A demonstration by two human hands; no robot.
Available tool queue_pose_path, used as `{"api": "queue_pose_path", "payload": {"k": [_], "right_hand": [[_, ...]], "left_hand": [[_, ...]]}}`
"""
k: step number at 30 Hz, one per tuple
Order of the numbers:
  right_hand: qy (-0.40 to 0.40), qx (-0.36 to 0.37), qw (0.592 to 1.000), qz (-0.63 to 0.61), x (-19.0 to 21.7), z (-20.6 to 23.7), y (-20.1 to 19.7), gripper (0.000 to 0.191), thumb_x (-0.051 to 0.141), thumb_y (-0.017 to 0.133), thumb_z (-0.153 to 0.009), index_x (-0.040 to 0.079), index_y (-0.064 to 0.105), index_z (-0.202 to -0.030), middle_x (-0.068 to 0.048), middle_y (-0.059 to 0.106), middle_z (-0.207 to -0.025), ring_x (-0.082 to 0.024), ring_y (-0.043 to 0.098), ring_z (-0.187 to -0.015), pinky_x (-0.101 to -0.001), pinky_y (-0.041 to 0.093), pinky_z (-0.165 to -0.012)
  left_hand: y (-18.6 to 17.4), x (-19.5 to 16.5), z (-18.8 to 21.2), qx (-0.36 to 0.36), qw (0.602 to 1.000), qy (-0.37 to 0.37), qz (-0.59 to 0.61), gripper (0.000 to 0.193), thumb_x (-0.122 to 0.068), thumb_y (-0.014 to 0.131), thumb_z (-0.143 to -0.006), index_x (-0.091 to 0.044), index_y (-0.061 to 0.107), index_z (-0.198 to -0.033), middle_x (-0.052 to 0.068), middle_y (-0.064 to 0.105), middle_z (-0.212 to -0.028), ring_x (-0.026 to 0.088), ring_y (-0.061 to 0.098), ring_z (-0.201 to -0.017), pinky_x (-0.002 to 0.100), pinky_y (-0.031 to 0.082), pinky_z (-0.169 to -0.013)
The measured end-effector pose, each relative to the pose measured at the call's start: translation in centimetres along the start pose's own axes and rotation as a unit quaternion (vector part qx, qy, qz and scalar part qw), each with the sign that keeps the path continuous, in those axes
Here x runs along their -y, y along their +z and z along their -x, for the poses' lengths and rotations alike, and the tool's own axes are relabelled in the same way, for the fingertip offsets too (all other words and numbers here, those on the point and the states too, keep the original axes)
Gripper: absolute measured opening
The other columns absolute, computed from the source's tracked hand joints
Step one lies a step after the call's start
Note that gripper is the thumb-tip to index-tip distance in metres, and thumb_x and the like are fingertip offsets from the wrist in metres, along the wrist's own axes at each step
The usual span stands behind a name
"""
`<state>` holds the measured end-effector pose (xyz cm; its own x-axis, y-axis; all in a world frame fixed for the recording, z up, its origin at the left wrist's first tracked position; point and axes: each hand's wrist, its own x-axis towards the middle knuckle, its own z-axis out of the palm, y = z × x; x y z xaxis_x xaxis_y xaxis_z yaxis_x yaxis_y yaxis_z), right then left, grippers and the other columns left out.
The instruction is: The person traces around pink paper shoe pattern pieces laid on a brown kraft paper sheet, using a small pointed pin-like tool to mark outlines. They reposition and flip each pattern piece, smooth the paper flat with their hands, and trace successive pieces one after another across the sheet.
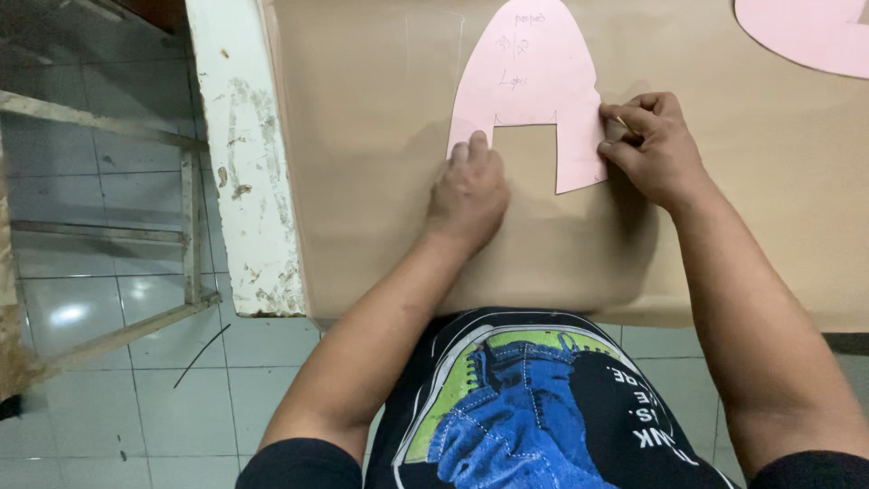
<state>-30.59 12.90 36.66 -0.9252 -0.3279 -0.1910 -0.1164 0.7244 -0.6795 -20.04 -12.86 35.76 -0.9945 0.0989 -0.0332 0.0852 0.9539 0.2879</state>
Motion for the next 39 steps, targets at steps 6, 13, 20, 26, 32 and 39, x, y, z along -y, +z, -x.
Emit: {"api": "queue_pose_path", "payload": {"k": [6, 13, 20, 26, 32, 39], "right_hand": [[-0.003, 0.003, 1.0, 0.029, -0.2, -0.2, -0.1, 0.048, 0.012, 0.078, -0.089, 0.01, 0.069, -0.136, -0.011, 0.048, -0.133, -0.022, 0.059, -0.108, -0.0345, 0.052, -0.096], [-0.046, -0.028, 0.997, 0.055, 3.5, -2.3, -0.8, 0.023, 0.018, 0.075, -0.101, 0.004, 0.072, -0.119, -0.011, 0.053, -0.13, -0.023, 0.06, -0.108, -0.0359, 0.053, -0.089], [-0.19, -0.006, 0.981, 0.03, 13.9, -2.8, 2.3, 0.015, 0.016, 0.068, -0.104, 0.005, 0.075, -0.111, -0.012, 0.067, -0.096, -0.028, 0.067, -0.089, -0.0394, 0.053, -0.077], [-0.199, 0.216, 0.953, 0.074, 17.6, -3.9, 5.6, 0.025, 0.021, 0.064, -0.094, 0.006, 0.073, -0.111, -0.013, 0.076, -0.101, -0.034, 0.072, -0.093, -0.0433, 0.055, -0.084], [-0.204, 0.225, 0.948, 0.095, 16.2, -4.4, 7.2, 0.025, 0.024, 0.065, -0.093, 0.006, 0.073, -0.108, -0.015, 0.076, -0.1, -0.036, 0.071, -0.092, -0.0447, 0.055, -0.085], [-0.315, 0.117, 0.927, 0.165, 14.9, -6.6, 7.5, 0.018, 0.022, 0.065, -0.099, 0.009, 0.076, -0.1, -0.011, 0.076, -0.091, -0.034, 0.071, -0.085, -0.0453, 0.055, -0.086]], "left_hand": [[-1.6, -6.2, -5.1, 0.194, 0.971, -0.096, -0.1, 0.077, -0.066, 0.053, -0.091, -0.038, 0.024, -0.157, 0.034, 0.026, -0.151, 0.053, 0.049, -0.112, 0.065, 0.054, -0.082], [-0.8, -6.5, -5.8, 0.213, 0.959, -0.061, -0.174, 0.079, -0.067, 0.043, -0.099, -0.03, 0.015, -0.163, 0.042, 0.025, -0.151, 0.057, 0.051, -0.111, 0.066, 0.059, -0.073], [-0.4, -6.8, -5.4, 0.181, 0.968, -0.07, -0.162, 0.089, -0.067, 0.037, -0.101, -0.005, 0.02, -0.163, 0.04, 0.037, -0.149, 0.056, 0.044, -0.128, 0.065, 0.055, -0.08], [-1.5, -6.8, -5.0, 0.229, 0.97, -0.063, -0.055, 0.087, -0.066, 0.038, -0.1, -0.008, 0.019, -0.163, 0.04, 0.037, -0.148, 0.055, 0.044, -0.126, 0.063, 0.054, -0.08], [-1.7, -6.9, -5.1, 0.234, 0.969, -0.063, -0.043, 0.086, -0.065, 0.039, -0.099, -0.011, 0.018, -0.162, 0.041, 0.037, -0.147, 0.053, 0.043, -0.124, 0.061, 0.054, -0.079], [-2.3, -7.0, -5.5, 0.234, 0.968, -0.062, -0.066, 0.084, -0.064, 0.041, -0.099, -0.015, 0.017, -0.162, 0.041, 0.037, -0.146, 0.052, 0.043, -0.122, 0.058, 0.054, -0.079]]}}
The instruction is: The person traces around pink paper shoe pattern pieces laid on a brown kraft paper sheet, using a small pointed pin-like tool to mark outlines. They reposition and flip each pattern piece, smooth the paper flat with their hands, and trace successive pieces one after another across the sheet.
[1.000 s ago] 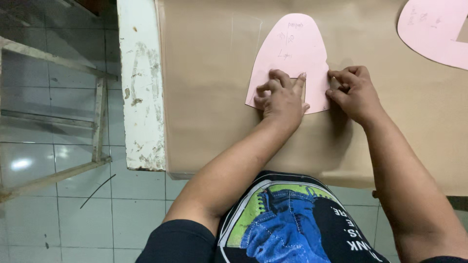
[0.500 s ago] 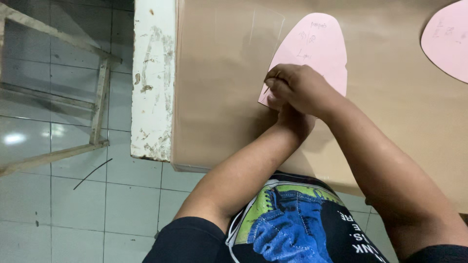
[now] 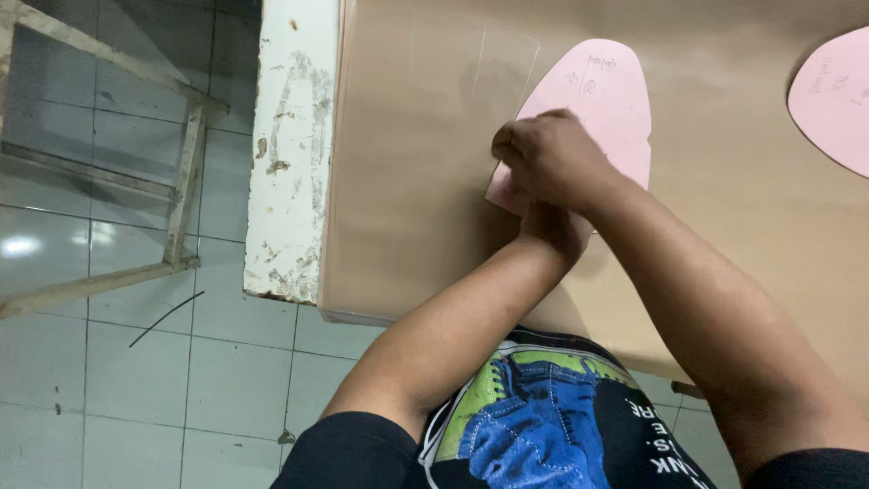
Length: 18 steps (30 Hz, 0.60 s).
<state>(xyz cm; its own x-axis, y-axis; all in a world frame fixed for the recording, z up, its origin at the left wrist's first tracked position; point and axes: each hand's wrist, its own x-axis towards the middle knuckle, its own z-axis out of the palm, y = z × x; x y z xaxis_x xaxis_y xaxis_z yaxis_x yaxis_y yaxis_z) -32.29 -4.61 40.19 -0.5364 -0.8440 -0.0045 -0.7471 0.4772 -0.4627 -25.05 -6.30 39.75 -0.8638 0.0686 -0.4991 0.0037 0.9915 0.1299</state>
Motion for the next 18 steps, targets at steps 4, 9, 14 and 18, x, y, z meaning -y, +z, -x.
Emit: {"api": "queue_pose_path", "payload": {"k": [4, 9, 14, 18], "right_hand": [[0.037, -0.075, 0.996, 0.026, -4.3, -2.7, -2.7, 0.014, 0.018, 0.069, -0.102, 0.007, 0.076, -0.1, -0.013, 0.074, -0.09, -0.035, 0.068, -0.079, -0.0458, 0.054, -0.073], [0.078, -0.134, 0.987, 0.037, -8.8, -2.8, -5.3, 0.01, 0.017, 0.069, -0.108, 0.008, 0.075, -0.106, -0.013, 0.073, -0.091, -0.034, 0.07, -0.081, -0.044, 0.055, -0.073], [0.075, -0.169, 0.98, 0.068, -11.4, -1.0, -6.4, 0.012, 0.012, 0.066, -0.108, 0.006, 0.075, -0.104, -0.011, 0.075, -0.096, -0.032, 0.071, -0.083, -0.0422, 0.055, -0.072], [0.121, -0.179, 0.975, 0.061, -12.2, 2.3, -6.4, 0.013, 0.013, 0.065, -0.107, 0.006, 0.077, -0.105, -0.011, 0.075, -0.097, -0.032, 0.071, -0.085, -0.0416, 0.055, -0.074]], "left_hand": [[-0.4, 0.3, -0.3, 0.006, 0.999, -0.006, -0.052, 0.083, -0.064, 0.042, -0.098, -0.017, 0.016, -0.162, 0.041, 0.037, -0.145, 0.051, 0.043, -0.121, 0.057, 0.053, -0.079], [-0.1, 0.5, -0.7, -0.044, 0.978, 0.045, -0.197, 0.084, -0.065, 0.044, -0.098, -0.017, 0.019, -0.163, 0.044, 0.042, -0.141, 0.049, 0.045, -0.116, 0.054, 0.054, -0.076], [0.5, 0.5, -0.9, -0.07, 0.979, 0.046, -0.185, 0.086, -0.067, 0.047, -0.097, -0.015, 0.028, -0.163, 0.044, 0.044, -0.138, 0.049, 0.044, -0.118, 0.047, 0.051, -0.082], [0.5, 0.7, -0.8, -0.075, 0.988, 0.035, -0.129, 0.084, -0.065, 0.052, -0.094, -0.02, 0.029, -0.162, 0.046, 0.041, -0.139, 0.047, 0.046, -0.113, 0.049, 0.052, -0.086]]}}
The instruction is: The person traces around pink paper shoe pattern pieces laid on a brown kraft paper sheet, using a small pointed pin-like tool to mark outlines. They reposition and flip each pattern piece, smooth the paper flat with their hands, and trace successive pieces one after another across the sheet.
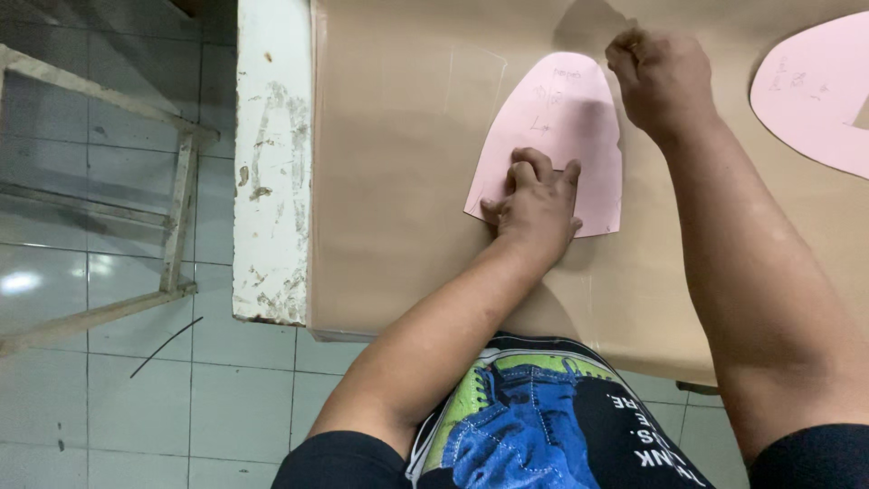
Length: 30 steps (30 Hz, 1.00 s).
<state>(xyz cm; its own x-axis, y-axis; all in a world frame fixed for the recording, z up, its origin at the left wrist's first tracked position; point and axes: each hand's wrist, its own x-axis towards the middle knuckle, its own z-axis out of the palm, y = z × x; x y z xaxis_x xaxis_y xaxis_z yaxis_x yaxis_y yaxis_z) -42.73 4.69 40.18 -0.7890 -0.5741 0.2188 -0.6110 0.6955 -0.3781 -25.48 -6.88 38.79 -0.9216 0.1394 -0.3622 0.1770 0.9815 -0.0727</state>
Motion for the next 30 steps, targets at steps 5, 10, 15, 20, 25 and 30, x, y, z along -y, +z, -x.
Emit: {"api": "queue_pose_path", "payload": {"k": [5, 10, 15, 20, 25, 30], "right_hand": [[0.085, 0.008, 0.996, -0.034, 0.4, 6.0, -1.2, 0.017, 0.021, 0.068, -0.11, 0.004, 0.075, -0.109, -0.012, 0.075, -0.098, -0.029, 0.073, -0.086, -0.0391, 0.056, -0.076], [0.114, 0.003, 0.991, -0.068, 1.8, 10.6, -1.5, 0.017, 0.02, 0.067, -0.109, 0.004, 0.073, -0.111, -0.013, 0.075, -0.1, -0.027, 0.073, -0.088, -0.038, 0.056, -0.077], [0.139, 0.018, 0.989, -0.054, 2.8, 14.0, -1.8, 0.017, 0.02, 0.068, -0.107, 0.005, 0.073, -0.11, -0.015, 0.074, -0.101, -0.03, 0.072, -0.086, -0.0396, 0.057, -0.076], [0.148, 0.042, 0.988, -0.032, 4.4, 18.6, -2.3, 0.014, 0.02, 0.068, -0.104, 0.007, 0.074, -0.108, -0.014, 0.074, -0.098, -0.032, 0.07, -0.09, -0.0424, 0.056, -0.079], [0.154, 0.03, 0.987, -0.038, 5.0, 20.6, -2.1, 0.014, 0.021, 0.069, -0.104, 0.008, 0.074, -0.108, -0.013, 0.074, -0.1, -0.032, 0.07, -0.092, -0.0419, 0.056, -0.08], [0.123, -0.002, 0.992, -0.038, 5.3, 21.0, -1.5, 0.011, 0.018, 0.07, -0.104, 0.009, 0.072, -0.109, -0.012, 0.074, -0.102, -0.032, 0.069, -0.095, -0.0422, 0.056, -0.082]], "left_hand": [[-0.6, 0.4, 0.4, 0.021, 0.998, -0.019, 0.057, 0.083, -0.064, 0.055, -0.093, -0.024, 0.028, -0.161, 0.045, 0.032, -0.144, 0.043, 0.048, -0.107, 0.055, 0.061, -0.069], [-1.0, 1.0, 0.6, 0.033, 0.996, -0.037, 0.08, 0.085, -0.068, 0.056, -0.091, -0.029, 0.027, -0.161, 0.041, 0.028, -0.146, 0.041, 0.047, -0.111, 0.054, 0.062, -0.067], [-0.7, 1.3, 0.6, 0.043, 0.993, -0.046, 0.097, 0.085, -0.068, 0.057, -0.089, -0.033, 0.025, -0.159, 0.036, 0.026, -0.147, 0.039, 0.046, -0.113, 0.056, 0.062, -0.067], [-0.4, 1.5, 0.8, 0.031, 0.993, -0.046, 0.106, 0.084, -0.066, 0.059, -0.091, -0.03, 0.028, -0.16, 0.035, 0.026, -0.147, 0.041, 0.044, -0.119, 0.053, 0.064, -0.067], [-0.5, 1.8, 1.0, 0.023, 0.992, -0.045, 0.117, 0.083, -0.065, 0.06, -0.09, -0.03, 0.028, -0.159, 0.035, 0.025, -0.147, 0.039, 0.046, -0.116, 0.05, 0.063, -0.069], [-0.7, 1.8, 1.1, 0.026, 0.994, -0.042, 0.098, 0.08, -0.063, 0.059, -0.092, -0.031, 0.028, -0.159, 0.034, 0.026, -0.146, 0.038, 0.046, -0.115, 0.049, 0.064, -0.066]]}}
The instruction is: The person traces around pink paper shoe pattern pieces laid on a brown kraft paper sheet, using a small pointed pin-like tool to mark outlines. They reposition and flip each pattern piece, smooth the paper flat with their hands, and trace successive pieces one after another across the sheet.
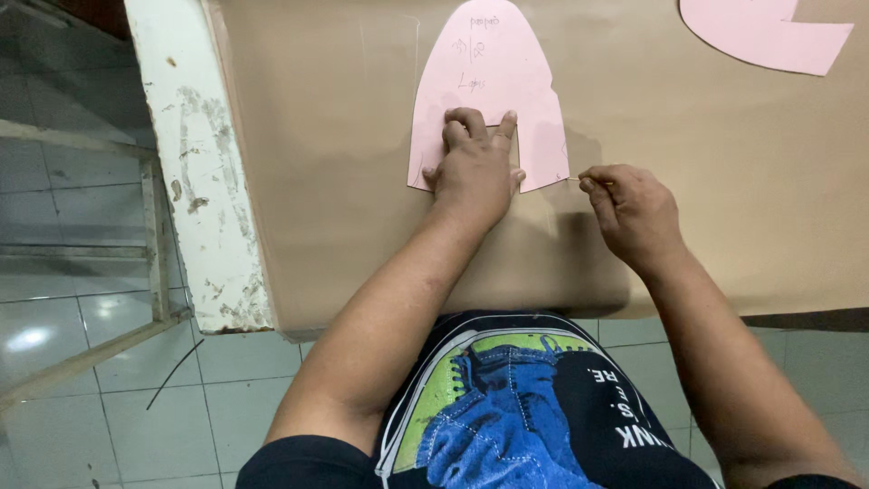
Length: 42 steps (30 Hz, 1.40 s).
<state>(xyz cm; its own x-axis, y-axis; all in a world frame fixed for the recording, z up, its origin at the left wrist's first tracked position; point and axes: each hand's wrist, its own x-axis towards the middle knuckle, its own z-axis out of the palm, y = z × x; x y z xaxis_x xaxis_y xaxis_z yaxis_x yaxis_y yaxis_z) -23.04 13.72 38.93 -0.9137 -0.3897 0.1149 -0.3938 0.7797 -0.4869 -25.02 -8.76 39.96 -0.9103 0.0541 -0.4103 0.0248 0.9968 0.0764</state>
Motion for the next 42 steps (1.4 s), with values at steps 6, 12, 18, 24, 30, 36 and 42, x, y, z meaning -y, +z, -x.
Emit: {"api": "queue_pose_path", "payload": {"k": [6, 12, 18, 24, 30, 36, 42], "right_hand": [[-0.059, 0.017, 0.997, -0.047, 1.8, 0.0, 1.7, 0.008, 0.012, 0.071, -0.1, 0.007, 0.069, -0.106, -0.011, 0.073, -0.101, -0.033, 0.069, -0.097, -0.0427, 0.056, -0.084], [-0.071, 0.036, 0.995, -0.063, 3.3, -0.4, 2.1, 0.009, 0.012, 0.071, -0.098, 0.006, 0.07, -0.106, -0.011, 0.072, -0.101, -0.034, 0.067, -0.097, -0.0434, 0.055, -0.084], [-0.078, 0.032, 0.996, -0.008, 3.7, -1.4, 1.8, 0.009, 0.014, 0.07, -0.1, 0.006, 0.071, -0.104, -0.011, 0.072, -0.097, -0.034, 0.067, -0.092, -0.0445, 0.053, -0.082], [-0.08, -0.04, 0.996, 0.007, 2.9, -5.4, 2.8, 0.009, 0.014, 0.07, -0.104, 0.006, 0.072, -0.108, -0.011, 0.073, -0.101, -0.034, 0.067, -0.09, -0.0439, 0.054, -0.08], [-0.092, -0.069, 0.993, -0.008, 2.3, -8.6, 3.3, 0.009, 0.014, 0.07, -0.109, 0.004, 0.069, -0.109, -0.011, 0.073, -0.104, -0.033, 0.067, -0.091, -0.0433, 0.054, -0.082], [-0.1, -0.039, 0.993, -0.044, 3.9, -9.0, 3.6, 0.009, 0.013, 0.071, -0.106, 0.005, 0.07, -0.11, -0.011, 0.073, -0.102, -0.031, 0.068, -0.089, -0.0412, 0.055, -0.078], [-0.128, -0.001, 0.981, -0.146, 6.6, -10.1, 5.9, 0.011, 0.013, 0.069, -0.105, 0.004, 0.068, -0.111, -0.012, 0.074, -0.106, -0.031, 0.071, -0.096, -0.0392, 0.057, -0.081]], "left_hand": [[0.1, 0.3, 0.1, -0.022, 1.0, 0.011, -0.003, 0.08, -0.061, 0.06, -0.092, -0.03, 0.031, -0.159, 0.033, 0.029, -0.143, 0.037, 0.047, -0.112, 0.045, 0.064, -0.063], [0.4, 0.5, -0.1, -0.031, 0.999, 0.026, -0.008, 0.078, -0.058, 0.06, -0.092, -0.029, 0.032, -0.158, 0.035, 0.031, -0.14, 0.037, 0.048, -0.108, 0.042, 0.063, -0.06], [1.1, 0.9, -0.9, -0.062, 0.988, 0.066, -0.127, 0.074, -0.019, 0.06, -0.093, -0.022, 0.032, -0.161, 0.043, 0.04, -0.132, 0.036, 0.056, -0.096, 0.031, 0.06, -0.066], [3.1, 1.4, -2.0, -0.086, 0.993, 0.053, -0.055, 0.066, -0.013, 0.062, -0.088, -0.002, 0.038, -0.149, 0.038, 0.04, -0.135, 0.038, 0.058, -0.109, 0.03, 0.059, -0.077], [3.7, 2.2, -1.6, -0.098, 0.994, 0.048, -0.019, 0.054, -0.006, 0.062, -0.087, 0.021, 0.045, -0.131, 0.032, 0.045, -0.138, 0.031, 0.061, -0.112, 0.027, 0.059, -0.081], [1.9, 5.6, 0.3, -0.133, 0.97, 0.037, 0.201, 0.034, -0.003, 0.055, -0.093, -0.006, 0.055, -0.126, 0.011, 0.053, -0.145, 0.03, 0.062, -0.116, 0.041, 0.057, -0.088], [0.9, 7.9, 0.6, -0.1, 0.963, 0.015, 0.248, 0.046, -0.004, 0.048, -0.097, -0.016, 0.048, -0.141, 0.006, 0.062, -0.134, 0.033, 0.063, -0.115, 0.045, 0.055, -0.091]]}}
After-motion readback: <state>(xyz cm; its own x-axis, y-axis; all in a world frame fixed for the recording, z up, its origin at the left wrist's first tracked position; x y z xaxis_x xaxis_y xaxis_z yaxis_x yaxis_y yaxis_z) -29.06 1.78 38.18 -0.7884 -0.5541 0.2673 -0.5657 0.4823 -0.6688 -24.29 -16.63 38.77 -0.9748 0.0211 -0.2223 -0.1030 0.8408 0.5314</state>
